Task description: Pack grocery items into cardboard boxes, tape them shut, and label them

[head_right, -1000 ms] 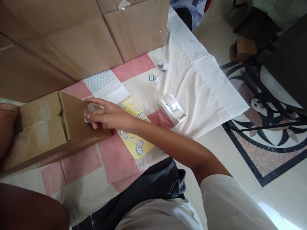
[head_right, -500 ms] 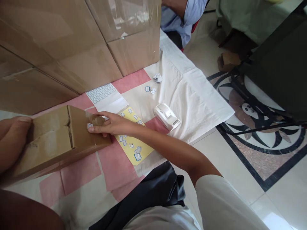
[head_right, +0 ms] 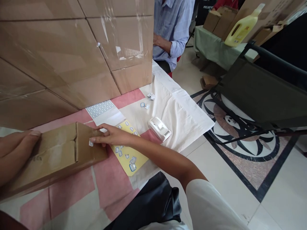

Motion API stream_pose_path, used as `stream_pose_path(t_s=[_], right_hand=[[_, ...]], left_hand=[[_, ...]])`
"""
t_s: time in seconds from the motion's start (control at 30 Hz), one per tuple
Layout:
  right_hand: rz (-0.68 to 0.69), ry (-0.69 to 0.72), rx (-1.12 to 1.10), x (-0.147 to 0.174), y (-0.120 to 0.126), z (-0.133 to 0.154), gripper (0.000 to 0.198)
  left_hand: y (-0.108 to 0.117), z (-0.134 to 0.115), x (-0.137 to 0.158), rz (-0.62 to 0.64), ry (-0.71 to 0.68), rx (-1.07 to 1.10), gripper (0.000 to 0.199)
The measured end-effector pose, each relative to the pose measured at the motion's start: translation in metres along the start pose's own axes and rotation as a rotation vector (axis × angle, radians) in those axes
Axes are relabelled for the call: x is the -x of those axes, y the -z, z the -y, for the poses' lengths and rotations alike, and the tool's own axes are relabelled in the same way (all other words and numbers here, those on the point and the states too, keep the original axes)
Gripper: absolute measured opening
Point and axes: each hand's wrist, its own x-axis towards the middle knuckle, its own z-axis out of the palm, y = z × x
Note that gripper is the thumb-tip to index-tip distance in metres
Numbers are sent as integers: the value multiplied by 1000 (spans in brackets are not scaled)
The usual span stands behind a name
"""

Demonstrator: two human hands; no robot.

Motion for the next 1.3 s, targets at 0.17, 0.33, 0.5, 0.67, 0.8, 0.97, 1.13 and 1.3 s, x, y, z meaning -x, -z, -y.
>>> stream_pose_path(t_s=[0.17, 0.33, 0.5, 0.67, 0.8, 0.97, 1.13, 1.3], right_hand=[[24, 84, 227, 9, 2, 12, 77], [37, 230, 676, 32, -21, 44, 145], [-67, 294, 923, 46, -53, 47, 131], [-340, 349, 986, 93, -26, 64, 114], [-990, 513, 950, 177, 31, 95, 101], [-1553, 384, 873, 263, 112, 87, 104], [-1543, 24, 1092, 244, 195, 64, 102], [-1320, 35, 1072, 137, 275, 101, 117]], left_hand=[[12, -15, 3, 79, -2, 81, 64], [31, -35, 5, 117, -161, 211, 53], [38, -45, 4, 44, -271, 361, 43], [72, -65, 20, -558, -244, 433, 37], [80, -65, 28, -770, -194, 558, 24], [46, -56, 8, -753, -115, 584, 25], [-16, -55, -10, -533, -106, 639, 22], [-71, -53, -12, -259, -113, 687, 25]])
